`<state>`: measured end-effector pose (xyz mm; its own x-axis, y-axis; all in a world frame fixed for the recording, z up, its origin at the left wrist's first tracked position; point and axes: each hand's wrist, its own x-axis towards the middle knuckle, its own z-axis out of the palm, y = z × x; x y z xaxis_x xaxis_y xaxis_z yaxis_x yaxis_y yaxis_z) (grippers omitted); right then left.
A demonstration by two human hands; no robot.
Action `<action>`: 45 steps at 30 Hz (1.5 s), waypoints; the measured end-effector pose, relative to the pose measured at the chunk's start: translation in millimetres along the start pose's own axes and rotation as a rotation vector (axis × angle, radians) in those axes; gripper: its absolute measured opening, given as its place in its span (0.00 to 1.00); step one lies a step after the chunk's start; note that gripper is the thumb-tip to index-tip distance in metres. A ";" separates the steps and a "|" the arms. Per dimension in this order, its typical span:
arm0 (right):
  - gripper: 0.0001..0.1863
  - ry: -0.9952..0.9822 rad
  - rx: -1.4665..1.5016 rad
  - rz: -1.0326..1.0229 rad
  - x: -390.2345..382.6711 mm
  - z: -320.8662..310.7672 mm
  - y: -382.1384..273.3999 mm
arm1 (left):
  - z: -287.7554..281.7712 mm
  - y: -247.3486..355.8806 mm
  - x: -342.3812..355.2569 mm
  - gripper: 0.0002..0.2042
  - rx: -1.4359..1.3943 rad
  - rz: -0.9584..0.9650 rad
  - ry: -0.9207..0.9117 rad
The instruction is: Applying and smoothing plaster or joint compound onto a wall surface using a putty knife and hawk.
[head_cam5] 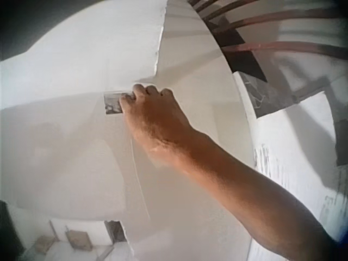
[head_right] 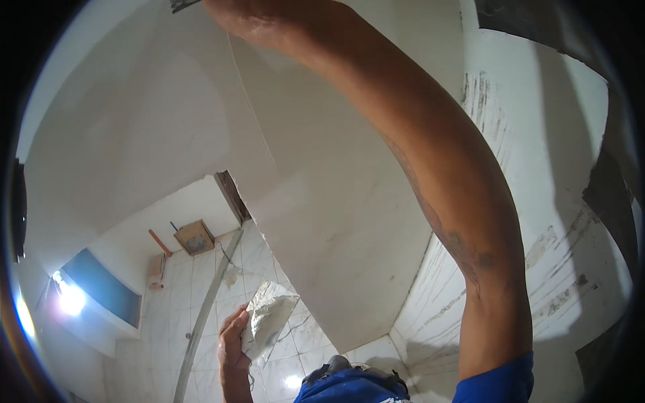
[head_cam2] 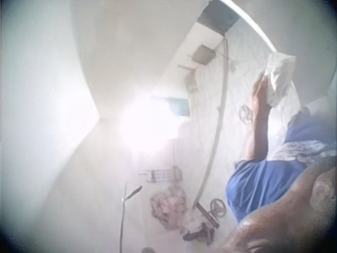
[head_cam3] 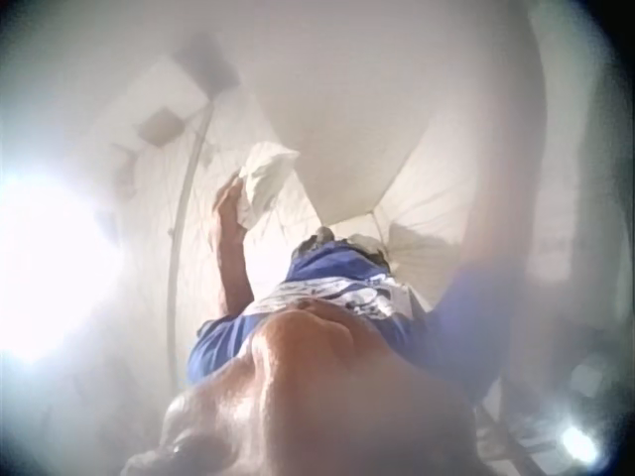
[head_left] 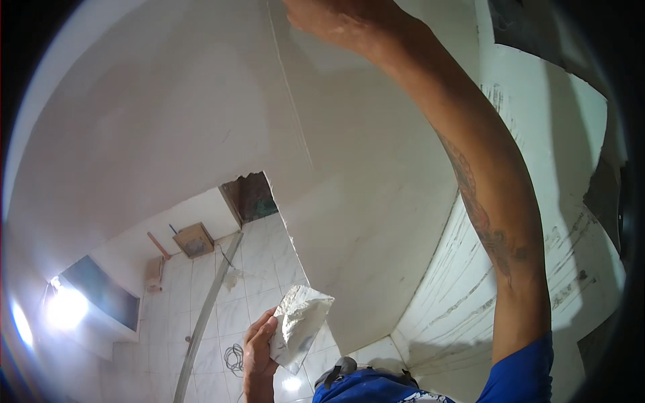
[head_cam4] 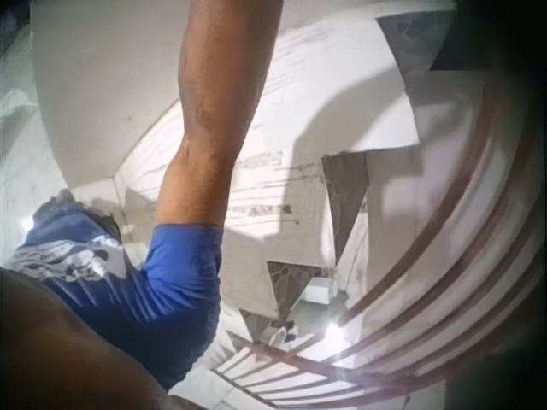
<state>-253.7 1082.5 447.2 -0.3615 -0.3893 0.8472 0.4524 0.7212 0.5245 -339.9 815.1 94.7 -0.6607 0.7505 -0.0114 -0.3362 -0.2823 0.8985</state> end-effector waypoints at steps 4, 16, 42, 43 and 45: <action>0.17 0.047 0.047 0.010 -5.4 28.5 -9.0 | -4.0 -4.4 0.3 0.25 -0.022 -0.010 0.032; 0.23 -0.087 0.278 0.245 -274.5 54.3 -154.2 | 4.2 0.9 -5.6 0.26 0.058 0.097 0.141; 0.22 0.201 0.046 0.009 -97.1 44.8 26.1 | 11.2 12.5 -1.5 0.24 0.073 0.087 0.135; 0.22 0.163 0.111 0.046 -126.1 48.6 6.8 | 5.3 13.4 -3.6 0.25 0.068 0.086 0.117; 0.23 0.090 0.131 0.131 -184.0 50.4 -32.2 | 7.6 14.3 -3.9 0.26 0.075 0.094 0.119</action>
<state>-242.8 1159.8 270.1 -0.2295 -0.3331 0.9146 0.3784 0.8352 0.3991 -337.1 812.6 111.0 -0.7632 0.6456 0.0264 -0.2208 -0.2989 0.9284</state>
